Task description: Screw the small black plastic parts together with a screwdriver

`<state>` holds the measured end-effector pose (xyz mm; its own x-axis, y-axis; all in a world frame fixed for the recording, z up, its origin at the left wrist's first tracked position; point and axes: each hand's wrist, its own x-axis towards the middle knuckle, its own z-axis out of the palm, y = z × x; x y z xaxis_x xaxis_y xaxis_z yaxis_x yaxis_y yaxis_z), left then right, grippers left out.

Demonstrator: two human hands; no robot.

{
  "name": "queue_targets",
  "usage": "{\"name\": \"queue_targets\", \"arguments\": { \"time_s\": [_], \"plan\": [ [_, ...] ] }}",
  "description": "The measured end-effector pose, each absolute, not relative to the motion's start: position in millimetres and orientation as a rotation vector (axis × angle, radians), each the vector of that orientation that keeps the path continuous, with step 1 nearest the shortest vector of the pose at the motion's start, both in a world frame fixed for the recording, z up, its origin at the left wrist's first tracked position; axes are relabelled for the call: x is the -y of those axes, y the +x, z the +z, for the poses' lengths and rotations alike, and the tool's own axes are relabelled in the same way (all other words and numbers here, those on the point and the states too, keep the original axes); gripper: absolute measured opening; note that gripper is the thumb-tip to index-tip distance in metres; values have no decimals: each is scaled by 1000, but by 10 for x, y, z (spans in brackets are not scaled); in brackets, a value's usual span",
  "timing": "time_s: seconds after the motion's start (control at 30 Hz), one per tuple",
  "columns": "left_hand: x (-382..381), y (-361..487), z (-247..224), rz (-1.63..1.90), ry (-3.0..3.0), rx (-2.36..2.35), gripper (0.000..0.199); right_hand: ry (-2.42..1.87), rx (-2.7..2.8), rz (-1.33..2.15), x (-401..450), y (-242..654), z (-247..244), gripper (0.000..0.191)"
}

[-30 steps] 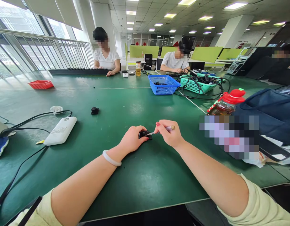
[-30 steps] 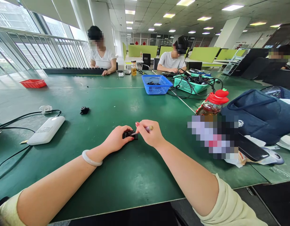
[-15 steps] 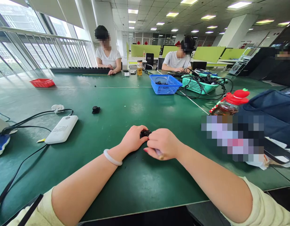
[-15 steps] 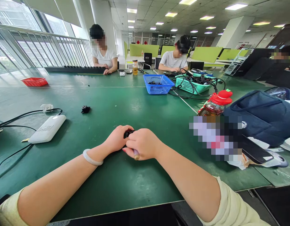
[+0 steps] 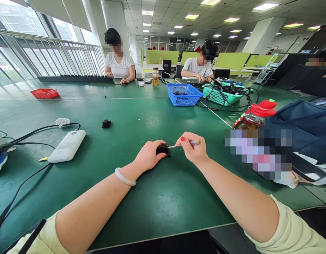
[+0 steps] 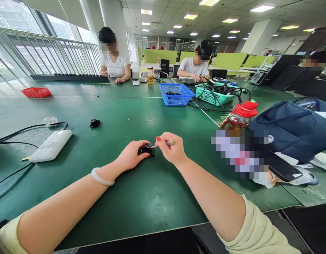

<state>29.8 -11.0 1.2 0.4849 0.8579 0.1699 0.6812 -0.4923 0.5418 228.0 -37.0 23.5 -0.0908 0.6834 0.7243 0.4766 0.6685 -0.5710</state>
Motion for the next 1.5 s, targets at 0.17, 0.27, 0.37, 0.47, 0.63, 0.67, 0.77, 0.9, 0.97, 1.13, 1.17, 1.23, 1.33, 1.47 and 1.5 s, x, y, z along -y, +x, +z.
{"name": "queue_targets", "arguments": {
  "time_s": [0.17, 0.27, 0.37, 0.47, 0.63, 0.67, 0.77, 0.9, 0.97, 1.13, 1.17, 1.23, 1.33, 1.47, 1.5],
  "plan": [
    [122, 276, 1, 579, 2342, -1278, 53, -1084, 1403, 428, 278, 2262, 212, 63],
    [125, 258, -22, 581, 2356, -1263, 62, -1111, 1183, 564, 220, 2287, 188, 63],
    [113, 248, -50, 594, 2353, -1267, 63, -1090, 1122, 635, 206, 2297, 167, 63],
    [96, 249, -67, 601, 2358, -1258, 63, -1065, 1222, 653, 237, 2263, 163, 64],
    [87, 258, -62, 591, 2371, -1250, 63, -1093, 1345, 545, 270, 2220, 177, 65],
    [89, 258, -57, 588, 2368, -1248, 63, -1108, 1326, 529, 263, 2227, 177, 64],
    [97, 256, -39, 573, 2366, -1246, 61, -1154, 1241, 522, 222, 2270, 167, 61],
    [99, 250, -32, 567, 2392, -1237, 56, -1181, 1166, 564, 173, 2306, 139, 60],
    [93, 246, -42, 578, 2401, -1228, 55, -1199, 1173, 603, 162, 2301, 128, 60],
    [86, 245, -56, 585, 2400, -1222, 54, -1213, 1198, 656, 169, 2277, 119, 61],
    [89, 247, -52, 584, 2394, -1225, 55, -1190, 1200, 660, 179, 2275, 123, 61],
    [100, 252, -38, 584, 2377, -1230, 57, -1136, 1229, 673, 208, 2270, 140, 62],
    [111, 257, -25, 586, 2356, -1231, 60, -1069, 1358, 653, 269, 2253, 178, 65],
    [100, 252, -40, 596, 2380, -1218, 60, -1000, 1628, 484, 334, 2229, 206, 64],
    [95, 251, -46, 596, 2386, -1219, 59, -974, 1702, 438, 341, 2226, 203, 63]
  ]
}}
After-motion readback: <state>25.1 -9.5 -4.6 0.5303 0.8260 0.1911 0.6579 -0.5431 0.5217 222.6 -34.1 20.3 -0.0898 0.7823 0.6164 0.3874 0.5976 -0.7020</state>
